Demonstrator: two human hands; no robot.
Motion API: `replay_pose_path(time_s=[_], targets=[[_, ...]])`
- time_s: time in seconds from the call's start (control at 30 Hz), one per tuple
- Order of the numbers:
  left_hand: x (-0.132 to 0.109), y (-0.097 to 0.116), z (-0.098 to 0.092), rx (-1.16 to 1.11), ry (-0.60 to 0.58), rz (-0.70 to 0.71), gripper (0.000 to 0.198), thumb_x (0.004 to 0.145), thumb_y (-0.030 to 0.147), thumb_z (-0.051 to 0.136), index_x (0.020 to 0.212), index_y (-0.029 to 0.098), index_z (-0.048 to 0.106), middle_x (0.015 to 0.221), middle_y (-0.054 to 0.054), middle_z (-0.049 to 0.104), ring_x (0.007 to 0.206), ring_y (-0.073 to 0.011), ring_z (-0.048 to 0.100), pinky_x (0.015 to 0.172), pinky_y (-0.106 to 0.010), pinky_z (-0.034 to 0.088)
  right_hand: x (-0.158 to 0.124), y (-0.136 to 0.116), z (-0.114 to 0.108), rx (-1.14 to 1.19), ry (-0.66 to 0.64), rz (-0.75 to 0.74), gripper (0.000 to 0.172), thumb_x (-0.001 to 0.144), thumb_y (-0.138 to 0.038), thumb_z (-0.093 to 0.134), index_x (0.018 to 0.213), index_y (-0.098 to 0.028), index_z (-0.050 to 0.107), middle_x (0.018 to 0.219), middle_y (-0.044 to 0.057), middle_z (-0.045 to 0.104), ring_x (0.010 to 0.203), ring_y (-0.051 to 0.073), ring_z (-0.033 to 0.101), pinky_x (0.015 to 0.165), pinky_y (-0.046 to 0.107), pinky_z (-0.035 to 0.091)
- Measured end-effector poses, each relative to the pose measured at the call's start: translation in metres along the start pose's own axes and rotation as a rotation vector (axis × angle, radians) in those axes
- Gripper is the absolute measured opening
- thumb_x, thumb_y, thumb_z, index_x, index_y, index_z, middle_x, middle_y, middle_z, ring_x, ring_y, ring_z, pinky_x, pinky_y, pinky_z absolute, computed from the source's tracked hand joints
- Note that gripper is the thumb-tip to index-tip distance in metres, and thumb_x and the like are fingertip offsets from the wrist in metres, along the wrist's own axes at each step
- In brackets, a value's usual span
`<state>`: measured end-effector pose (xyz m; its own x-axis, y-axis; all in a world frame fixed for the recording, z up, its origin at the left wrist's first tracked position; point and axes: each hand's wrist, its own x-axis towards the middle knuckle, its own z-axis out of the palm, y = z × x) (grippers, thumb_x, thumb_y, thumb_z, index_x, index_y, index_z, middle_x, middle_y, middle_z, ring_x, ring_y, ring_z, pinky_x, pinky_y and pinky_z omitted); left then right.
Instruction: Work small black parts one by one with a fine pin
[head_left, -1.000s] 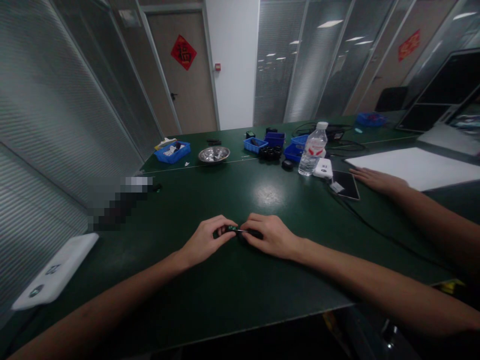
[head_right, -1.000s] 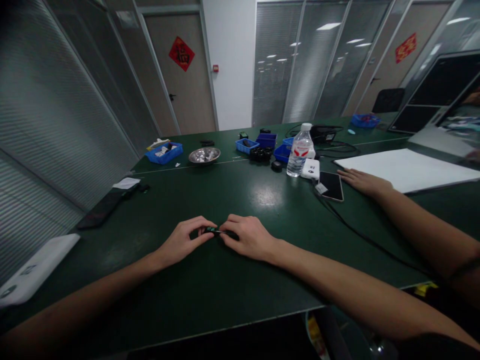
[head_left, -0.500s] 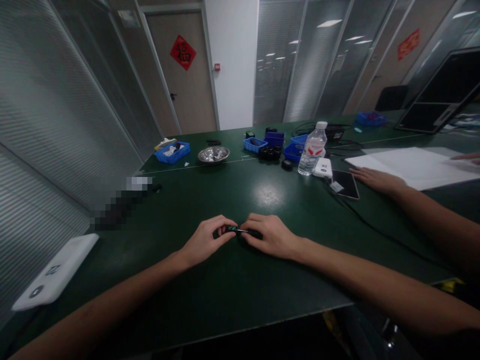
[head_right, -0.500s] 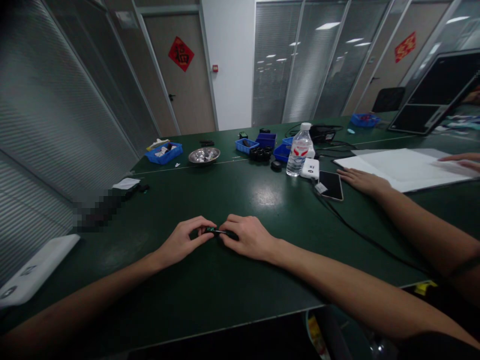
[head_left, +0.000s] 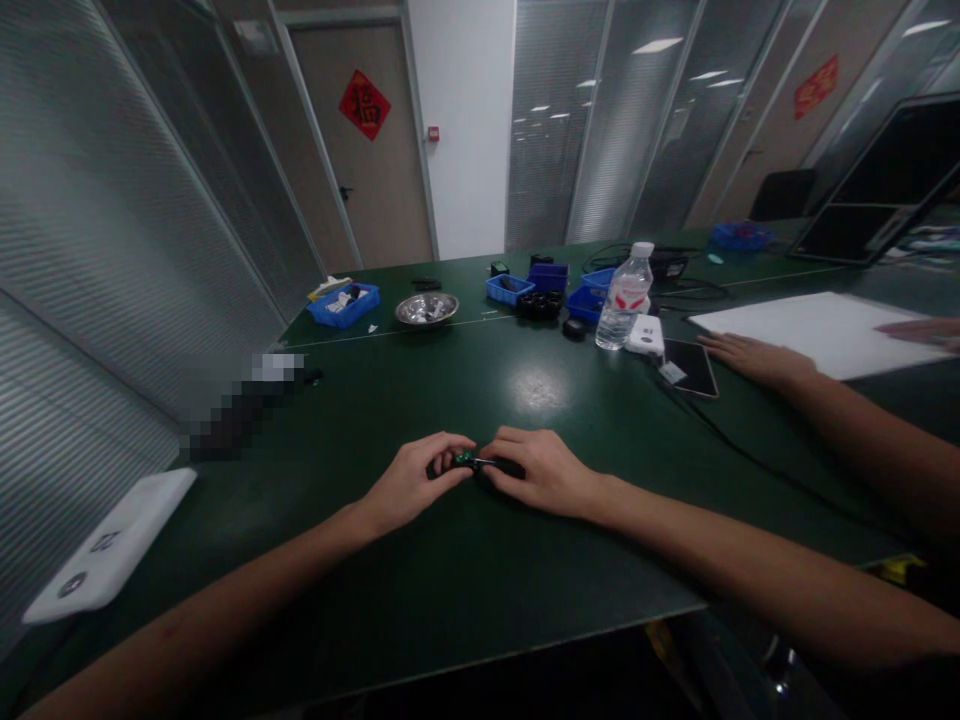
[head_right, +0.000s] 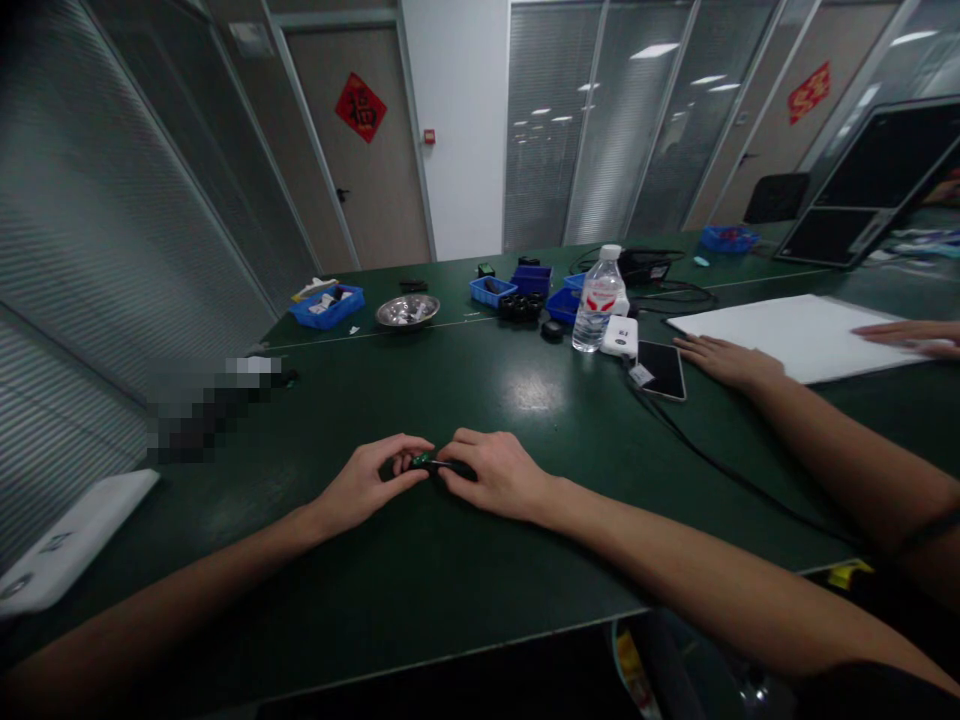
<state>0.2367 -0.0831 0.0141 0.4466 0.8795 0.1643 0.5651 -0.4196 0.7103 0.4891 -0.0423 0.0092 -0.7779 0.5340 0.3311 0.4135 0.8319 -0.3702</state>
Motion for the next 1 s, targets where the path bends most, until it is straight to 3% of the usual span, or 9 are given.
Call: replay_pose_path(time_s=[0.53,1.0], targets=[[-0.0008,-0.0031,0.0007,0.02,-0.059,0.055,0.03,0.098,0.031,0.065,0.127,0.026,0.065,0.108,-0.001,0.065,0.09,-0.0151,0.06,0.079,-0.028,0.047,-0.0004,-0.0001,-0.0022,0.012,0.018,0.024,0.024,0.104,-0.031,0.052,0.117,-0.02,0.069,0.103,0.005,0.067,0.082,0.015,0.064,0.071,0.027,0.048],[-0.0013,-0.003,0.0006,0.066,-0.027,0.041,0.027,0.098,0.03,0.064,0.124,0.025,0.065,0.112,-0.002,0.066,0.091,-0.0162,0.06,0.079,-0.029,0.048,0.0004,0.0034,0.0024,0.011,0.038,0.017,0.022,0.102,-0.031,0.054,0.115,-0.021,0.07,0.101,0.004,0.067,0.081,0.015,0.064,0.071,0.027,0.047]])
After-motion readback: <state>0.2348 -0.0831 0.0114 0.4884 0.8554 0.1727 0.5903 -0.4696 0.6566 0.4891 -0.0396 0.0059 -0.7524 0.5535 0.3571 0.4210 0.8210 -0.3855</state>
